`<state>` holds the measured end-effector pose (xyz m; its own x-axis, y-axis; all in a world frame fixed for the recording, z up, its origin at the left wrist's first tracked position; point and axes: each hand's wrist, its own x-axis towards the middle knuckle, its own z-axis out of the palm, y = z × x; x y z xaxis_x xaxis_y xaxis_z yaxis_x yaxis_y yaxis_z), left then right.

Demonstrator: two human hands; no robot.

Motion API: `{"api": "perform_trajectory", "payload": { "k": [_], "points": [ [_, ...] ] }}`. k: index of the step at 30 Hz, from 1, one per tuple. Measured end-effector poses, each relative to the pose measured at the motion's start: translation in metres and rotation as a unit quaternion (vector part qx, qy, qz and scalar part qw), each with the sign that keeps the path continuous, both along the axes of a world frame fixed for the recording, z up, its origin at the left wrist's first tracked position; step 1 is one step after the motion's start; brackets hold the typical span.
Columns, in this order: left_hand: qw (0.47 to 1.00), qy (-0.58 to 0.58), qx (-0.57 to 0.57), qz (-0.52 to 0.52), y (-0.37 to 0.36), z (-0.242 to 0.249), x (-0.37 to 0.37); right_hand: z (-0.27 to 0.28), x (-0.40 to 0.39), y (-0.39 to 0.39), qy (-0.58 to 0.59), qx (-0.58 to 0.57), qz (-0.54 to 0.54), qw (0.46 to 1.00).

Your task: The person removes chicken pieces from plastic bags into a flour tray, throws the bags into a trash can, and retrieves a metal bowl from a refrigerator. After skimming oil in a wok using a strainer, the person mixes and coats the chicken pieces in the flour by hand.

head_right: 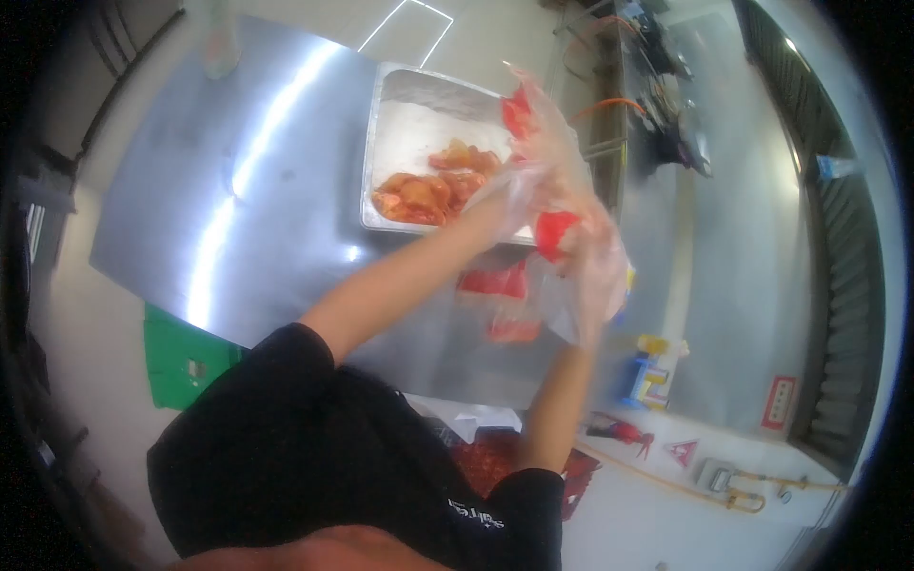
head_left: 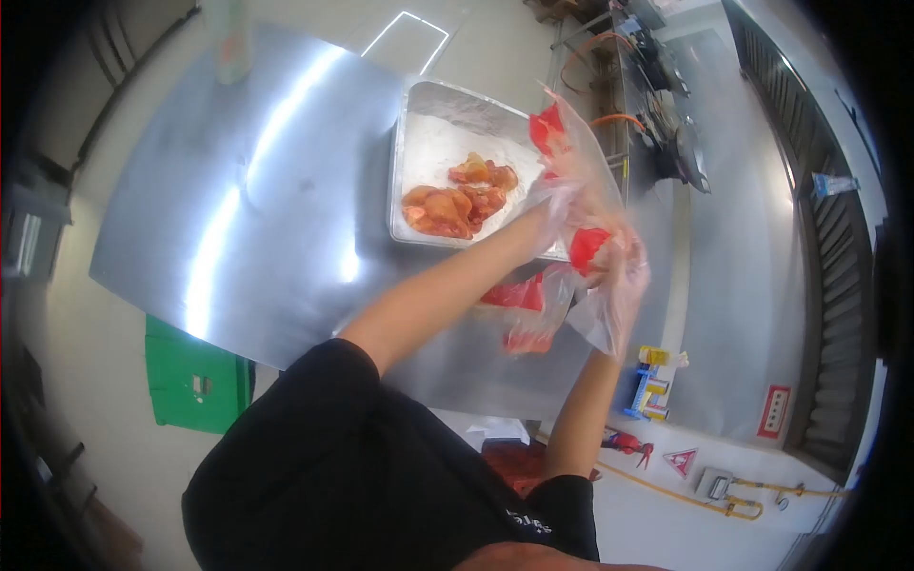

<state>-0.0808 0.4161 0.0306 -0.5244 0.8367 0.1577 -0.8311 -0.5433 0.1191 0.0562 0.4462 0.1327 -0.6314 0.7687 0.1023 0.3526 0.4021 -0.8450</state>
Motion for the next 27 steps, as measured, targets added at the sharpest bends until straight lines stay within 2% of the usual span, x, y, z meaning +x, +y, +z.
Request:
{"api": "perform_trajectory", "payload": {
  "k": [1,2,4,5,7,8,9,10,11,12,13,14,15,17,18,19,20,22,23,24,26,27],
  "points": [
    [0.988,0.102,-0.07,0.089,0.001,-0.011,0.004,-0.007,0.013,0.0,0.0,-0.064,-0.004,0.998],
    [0.954,0.202,-0.136,0.176,-0.002,-0.02,0.007,-0.027,0.028,0.005,0.032,-0.11,0.0,0.993],
    [0.904,0.286,-0.235,0.213,-0.005,-0.021,0.011,-0.05,0.06,0.01,0.054,-0.162,0.034,0.985],
    [0.873,0.325,-0.285,0.227,-0.007,-0.022,0.014,-0.069,0.08,0.027,0.028,-0.1,0.029,0.994],
    [0.825,0.34,-0.419,0.166,-0.033,0.013,0.017,-0.118,0.119,0.064,-0.033,0.06,0.028,0.997],
    [0.799,0.379,-0.445,0.143,-0.041,0.019,0.023,-0.14,0.136,0.078,-0.067,0.16,0.023,0.985],
    [0.768,0.417,-0.47,0.123,-0.05,0.025,0.029,-0.158,0.146,0.088,-0.104,0.293,0.028,0.95],
    [0.734,0.452,-0.495,0.104,-0.054,0.028,0.034,-0.168,0.149,0.09,-0.147,0.35,0.015,0.925],
    [0.829,0.347,-0.433,0.064,-0.042,0.011,0.04,-0.178,0.152,0.091,-0.188,0.405,0.0,0.895],
    [0.903,0.232,-0.36,0.026,-0.021,-0.024,0.043,-0.186,0.148,0.087,-0.233,0.39,-0.027,0.891],
    [0.926,0.205,-0.316,0.027,-0.019,-0.033,0.046,-0.195,0.145,0.081,-0.279,0.372,-0.048,0.884],
    [0.946,0.177,-0.271,0.025,-0.017,-0.041,0.049,-0.182,0.134,0.062,-0.254,0.226,-0.056,0.939],
    [0.93,0.242,-0.268,0.064,-0.031,-0.04,0.061,-0.153,0.12,0.032,-0.228,0.073,-0.053,0.969],
    [0.836,0.409,-0.329,0.16,-0.065,-0.035,0.078,-0.192,0.128,0.043,-0.16,0.022,-0.007,0.987],
    [0.746,0.501,-0.388,0.207,-0.082,-0.032,0.085,-0.212,0.129,0.046,-0.123,0.038,-0.003,0.992],
    [0.746,0.485,-0.401,0.218,-0.092,-0.034,0.091,-0.232,0.13,0.05,-0.086,0.055,0.002,0.995],
    [0.747,0.469,-0.413,0.227,-0.098,-0.037,0.094,-0.22,0.127,0.034,-0.072,-0.016,-0.024,0.997],
    [0.736,0.453,-0.471,0.174,-0.118,-0.03,0.101,-0.286,0.135,0.067,0.071,-0.042,0.054,0.995],
    [0.734,0.439,-0.498,0.144,-0.129,-0.028,0.108,-0.287,0.134,0.06,0.111,-0.162,0.07,0.978],
    [0.761,0.4,-0.49,0.144,-0.137,-0.03,0.116,-0.272,0.137,0.051,0.14,-0.28,0.079,0.946],
    [0.815,0.319,-0.46,0.148,-0.149,-0.036,0.139,-0.294,0.156,0.052,0.109,-0.363,0.118,0.918],
    [0.82,0.318,-0.449,0.159,-0.153,-0.045,0.148,-0.301,0.161,0.051,0.101,-0.382,0.122,0.911]
  ]
}}
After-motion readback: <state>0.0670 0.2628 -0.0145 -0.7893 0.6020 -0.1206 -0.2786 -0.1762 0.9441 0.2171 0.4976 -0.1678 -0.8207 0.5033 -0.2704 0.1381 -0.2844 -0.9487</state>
